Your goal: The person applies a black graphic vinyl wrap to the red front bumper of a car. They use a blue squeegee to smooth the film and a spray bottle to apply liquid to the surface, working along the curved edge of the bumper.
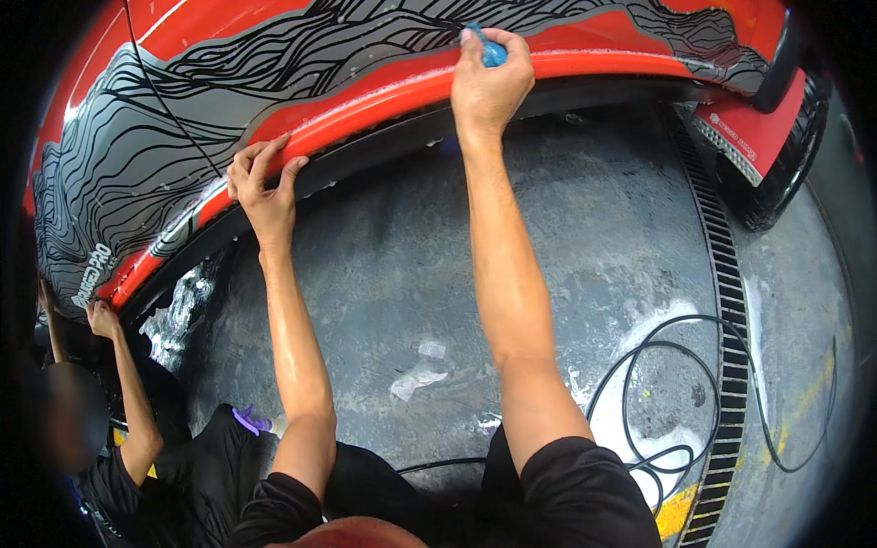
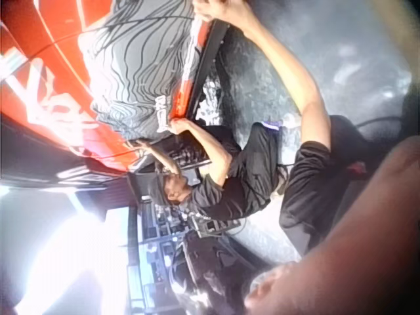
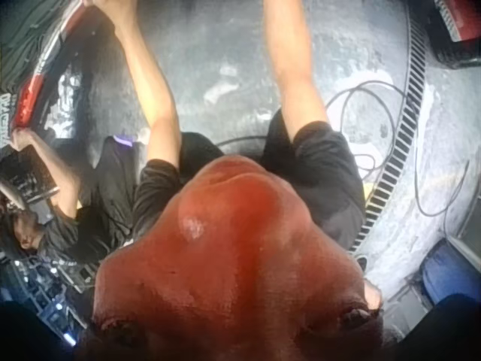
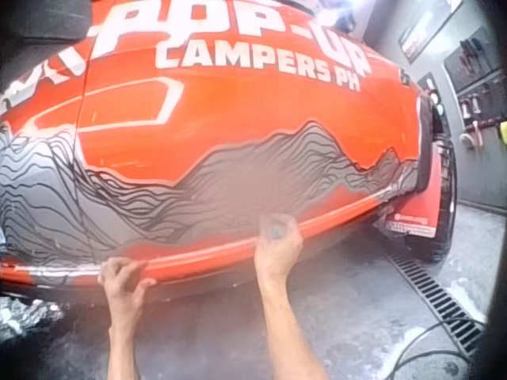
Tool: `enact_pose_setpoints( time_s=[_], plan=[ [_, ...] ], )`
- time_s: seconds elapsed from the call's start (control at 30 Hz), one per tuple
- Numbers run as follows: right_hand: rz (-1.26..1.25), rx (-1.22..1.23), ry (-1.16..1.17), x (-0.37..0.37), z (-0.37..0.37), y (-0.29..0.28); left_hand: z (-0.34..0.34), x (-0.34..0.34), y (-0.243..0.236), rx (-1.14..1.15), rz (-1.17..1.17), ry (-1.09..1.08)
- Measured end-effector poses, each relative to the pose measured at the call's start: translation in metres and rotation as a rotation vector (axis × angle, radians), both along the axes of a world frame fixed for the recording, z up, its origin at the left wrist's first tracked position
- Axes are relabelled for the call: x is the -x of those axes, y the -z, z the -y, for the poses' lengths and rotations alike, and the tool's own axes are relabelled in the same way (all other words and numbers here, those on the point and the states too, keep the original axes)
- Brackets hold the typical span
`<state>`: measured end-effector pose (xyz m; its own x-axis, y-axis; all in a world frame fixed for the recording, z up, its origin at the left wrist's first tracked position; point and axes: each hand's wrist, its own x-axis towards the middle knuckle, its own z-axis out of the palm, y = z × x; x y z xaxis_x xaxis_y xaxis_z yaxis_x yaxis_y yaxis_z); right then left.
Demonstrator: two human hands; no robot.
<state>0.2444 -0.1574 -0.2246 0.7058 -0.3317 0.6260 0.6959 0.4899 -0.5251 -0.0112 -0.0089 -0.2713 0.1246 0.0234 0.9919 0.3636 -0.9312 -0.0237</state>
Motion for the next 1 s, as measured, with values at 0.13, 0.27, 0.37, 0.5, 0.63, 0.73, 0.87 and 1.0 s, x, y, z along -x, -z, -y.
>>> enact_pose_setpoints(
  time_s=[0.13, 0.27, 0.37, 0.5, 0.63, 0.73, 0.87, 1.0],
  plan=[
    [0.352, 0.134, 0.075, -0.003, 0.003, 0.004, -0.002, 0.001, 0.001, 0.001, -0.001, 0.011],
    [0.104, 0.073, -0.032, -0.005, 0.005, 0.002, -0.005, 0.0, 0.001, 0.0, -0.001, 0.029],
    [0.104, 0.082, -0.03, -0.005, 0.009, 0.0, -0.006, -0.001, 0.002, 0.005, 0.003, 0.029],
    [0.26, 0.142, 0.034, -0.003, 0.011, 0.001, -0.006, 0.001, 0.003, 0.019, 0.0, 0.034],
    [0.15, 0.073, -0.044, -0.014, 0.01, 0.001, -0.003, -0.001, 0.001, -0.001, -0.001, 0.008],
    [0.332, 0.183, -0.035, -0.004, 0.015, -0.001, -0.003, 0.0, 0.002, -0.002, -0.001, 0.003],
    [0.179, 0.063, -0.046, -0.019, 0.011, -0.001, -0.007, -0.001, 0.002, -0.003, -0.005, 0.024],
    [0.258, 0.13, -0.061, -0.01, 0.013, -0.001, -0.004, -0.001, 0.002, -0.012, -0.005, 0.0]
  ],
)
